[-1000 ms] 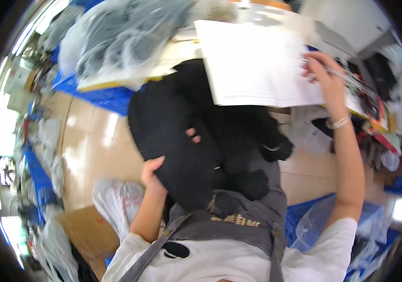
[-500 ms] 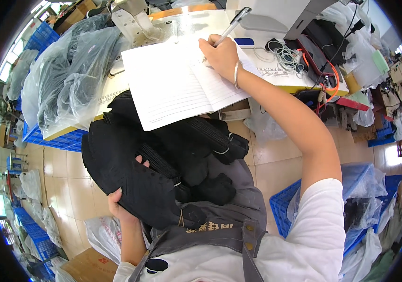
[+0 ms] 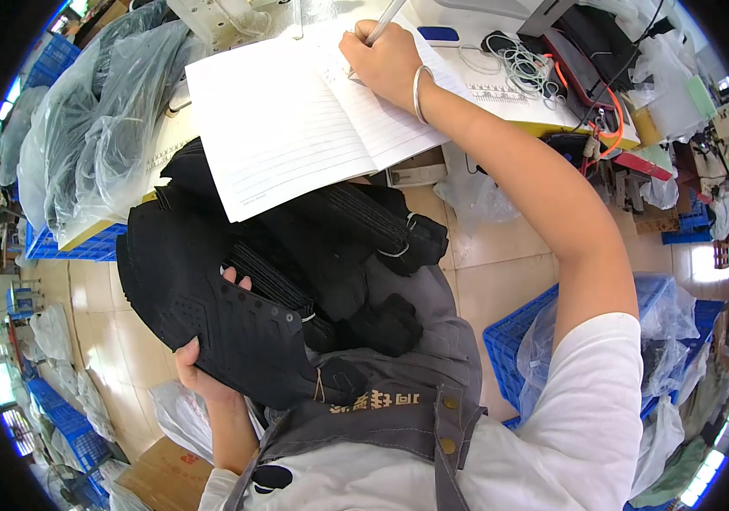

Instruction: Counting and packing black shoe components into a plastic bag.

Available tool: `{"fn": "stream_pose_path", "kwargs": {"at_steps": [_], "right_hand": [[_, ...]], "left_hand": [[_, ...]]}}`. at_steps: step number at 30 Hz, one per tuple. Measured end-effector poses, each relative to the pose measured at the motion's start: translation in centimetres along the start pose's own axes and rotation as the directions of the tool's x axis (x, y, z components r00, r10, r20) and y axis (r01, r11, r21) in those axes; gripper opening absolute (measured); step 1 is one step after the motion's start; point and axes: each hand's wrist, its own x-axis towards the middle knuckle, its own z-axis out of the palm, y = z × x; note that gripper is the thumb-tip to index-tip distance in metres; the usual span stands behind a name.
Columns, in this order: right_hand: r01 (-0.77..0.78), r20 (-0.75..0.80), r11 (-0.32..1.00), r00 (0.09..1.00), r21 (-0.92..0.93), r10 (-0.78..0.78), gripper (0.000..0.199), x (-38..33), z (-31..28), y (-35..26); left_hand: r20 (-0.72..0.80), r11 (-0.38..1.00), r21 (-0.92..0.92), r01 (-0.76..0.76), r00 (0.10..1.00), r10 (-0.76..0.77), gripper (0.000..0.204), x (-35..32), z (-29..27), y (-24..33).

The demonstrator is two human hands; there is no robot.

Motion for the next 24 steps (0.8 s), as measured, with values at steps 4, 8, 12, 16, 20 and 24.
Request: {"fn": "stream_pose_path", "kwargs": {"at_steps": [4,8,12,16,20,24], "right_hand": [[0.012,0.008,0.999,1.0,-0.043,-0.011,0.034,0.1,-0.12,-0.1],[0.017,0.021,0.998,1.0,-0.058,-0.016,0.032,-0.12,-0.09,-0.5],[0.03,-0.009,0.999,1.0,-0.023,-0.03,0.035,-0.2,0.12,0.04],[0.054,-0.022,0.997,0.998,-0.055,-0.055,0.035,-0.22,0.17,0.01],[0.054,0.013,0.996,0.999,-0.064,-0.053,0.033,0.04,-0.25,-0.32],[0.075,-0.018,0.996,0.997,0.05,-0.074,0.035,0.03,-0.23,0.28]], "left_hand": [[-0.001,1.0,-0.007,0.009,1.0,-0.009,0.082,-0.02,0.03,0.14],[0.006,1.0,0.004,0.02,1.0,-0.02,0.082,0.02,0.12,0.24],[0.007,0.999,-0.024,0.022,1.0,-0.022,0.082,-0.04,0.01,0.25],[-0.001,1.0,-0.006,0.022,1.0,-0.022,0.082,0.05,0.27,0.39],[0.006,0.999,-0.012,0.036,0.999,-0.036,0.082,0.03,0.02,0.35],[-0.049,0.996,-0.083,0.04,0.998,-0.045,0.086,-0.01,0.63,0.49]]}}
